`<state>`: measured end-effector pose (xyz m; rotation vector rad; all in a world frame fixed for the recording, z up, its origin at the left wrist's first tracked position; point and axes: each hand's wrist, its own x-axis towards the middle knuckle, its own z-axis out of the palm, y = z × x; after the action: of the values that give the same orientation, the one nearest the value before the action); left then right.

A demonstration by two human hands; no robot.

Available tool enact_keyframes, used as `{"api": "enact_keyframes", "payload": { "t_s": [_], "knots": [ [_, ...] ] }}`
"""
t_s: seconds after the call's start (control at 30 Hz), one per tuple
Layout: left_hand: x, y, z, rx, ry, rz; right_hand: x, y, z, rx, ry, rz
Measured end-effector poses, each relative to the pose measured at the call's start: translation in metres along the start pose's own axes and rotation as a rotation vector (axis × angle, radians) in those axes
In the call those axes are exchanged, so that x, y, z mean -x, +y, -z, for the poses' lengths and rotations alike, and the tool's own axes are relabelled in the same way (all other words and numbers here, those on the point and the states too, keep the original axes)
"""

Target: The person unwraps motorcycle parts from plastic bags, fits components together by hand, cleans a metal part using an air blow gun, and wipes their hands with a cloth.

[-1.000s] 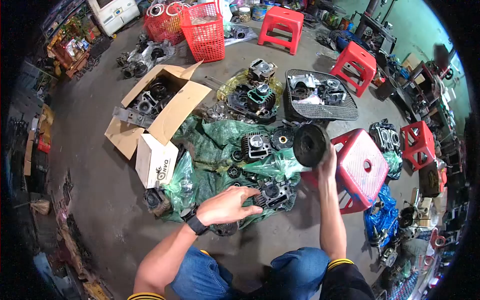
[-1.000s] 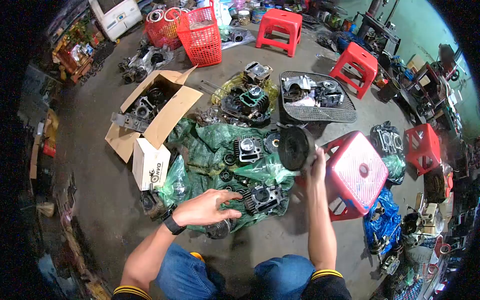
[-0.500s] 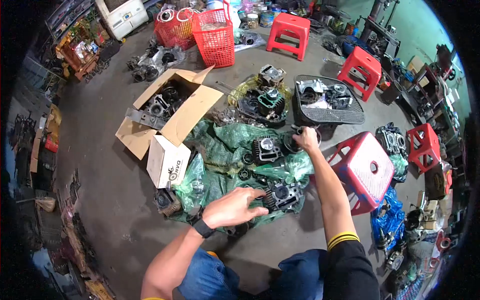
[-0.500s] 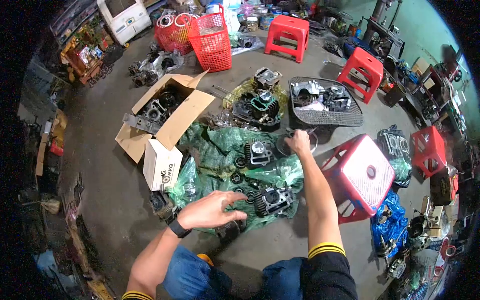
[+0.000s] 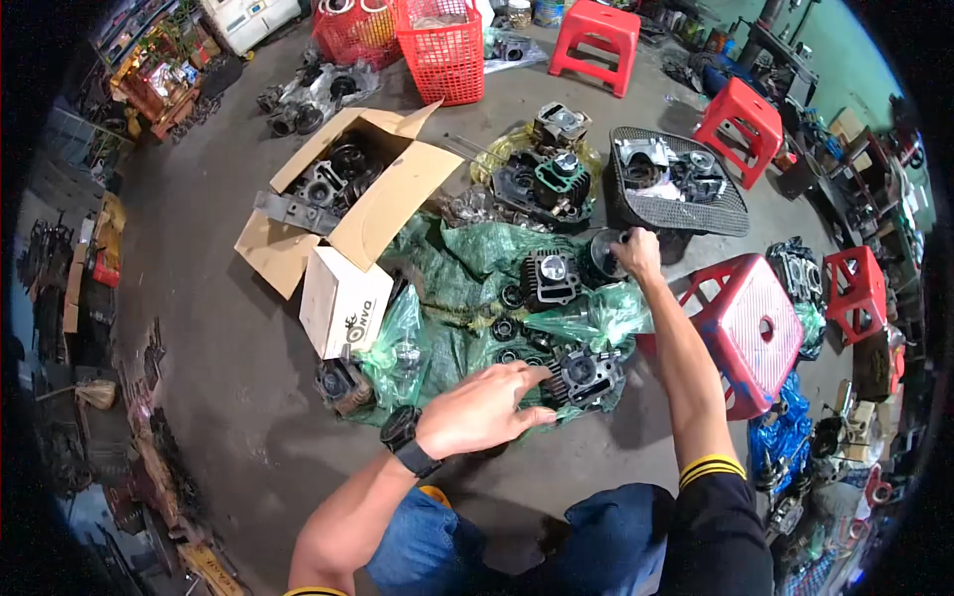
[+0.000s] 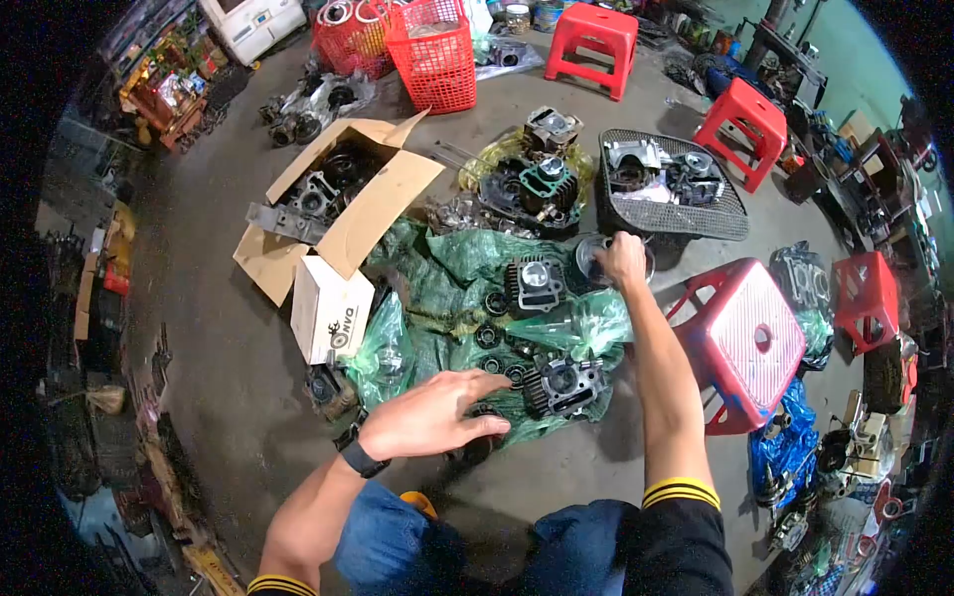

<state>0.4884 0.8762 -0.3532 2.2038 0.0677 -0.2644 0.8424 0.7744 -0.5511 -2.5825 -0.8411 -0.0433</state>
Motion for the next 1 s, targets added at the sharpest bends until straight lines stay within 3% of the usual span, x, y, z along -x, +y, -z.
{"api": "enact_keyframes", "payload": {
  "t_s": [0.1,0.13,0.17,0.23,0.33,0.43,0.5,0.57,0.6,0.63,0.7,0.77,0.83,0.87,0.9,0.93,0.97,1.0],
  "knots": [
    [0.001,-0.001,-0.003,0.022,-0.064,0.01,0.013,-0.007,0.003,-0.107,0.204,-0.025],
    [0.001,0.002,-0.001,0.044,-0.098,0.036,0.01,0.003,0.006,-0.057,0.129,0.084],
    [-0.002,0.005,0.001,0.062,-0.135,0.049,0.002,0.007,0.005,-0.009,-0.028,0.008],
    [0.0,0.0,-0.005,0.015,0.002,-0.036,0.018,-0.003,0.0,-0.135,0.239,0.094],
    [0.002,0.001,-0.005,0.032,-0.088,0.049,0.028,0.008,-0.002,-0.111,0.117,0.049],
    [-0.003,0.001,0.001,0.037,-0.053,0.005,0.028,-0.004,-0.001,-0.293,0.275,0.016],
    [-0.007,-0.001,-0.001,0.022,-0.141,0.06,0.015,0.004,0.005,-0.048,-0.065,-0.005],
    [-0.008,-0.005,-0.01,0.035,-0.014,-0.008,0.025,0.006,-0.007,-0.077,0.245,0.099],
    [-0.009,-0.005,-0.011,0.042,-0.012,-0.015,0.031,-0.007,-0.002,-0.212,0.258,-0.061],
    [-0.007,-0.005,-0.013,0.051,-0.032,-0.007,0.034,-0.003,-0.007,-0.21,0.243,-0.08],
    [-0.01,-0.002,-0.008,0.09,-0.069,0.007,0.018,0.004,-0.003,-0.003,-0.048,-0.087],
    [-0.009,-0.005,-0.006,0.073,-0.036,-0.025,0.034,-0.011,-0.007,-0.344,0.461,0.105],
    [-0.009,-0.003,-0.001,0.039,-0.13,0.042,0.02,0.004,0.0,-0.071,0.011,0.024],
    [-0.007,-0.004,-0.006,0.048,-0.121,0.024,0.019,0.005,-0.004,-0.099,0.006,-0.057],
    [-0.007,-0.009,-0.006,0.042,-0.081,0.008,0.031,-0.012,0.003,-0.148,0.29,0.019],
    [-0.008,-0.002,0.003,0.049,-0.13,0.042,0.017,-0.006,-0.005,-0.116,0.292,0.012],
    [-0.004,-0.001,0.001,0.057,-0.162,0.057,0.028,0.008,-0.016,-0.075,0.268,-0.038],
    [-0.002,0.001,-0.001,0.059,-0.188,0.087,0.017,0.005,-0.001,-0.085,-0.047,-0.102]
  ]
}}
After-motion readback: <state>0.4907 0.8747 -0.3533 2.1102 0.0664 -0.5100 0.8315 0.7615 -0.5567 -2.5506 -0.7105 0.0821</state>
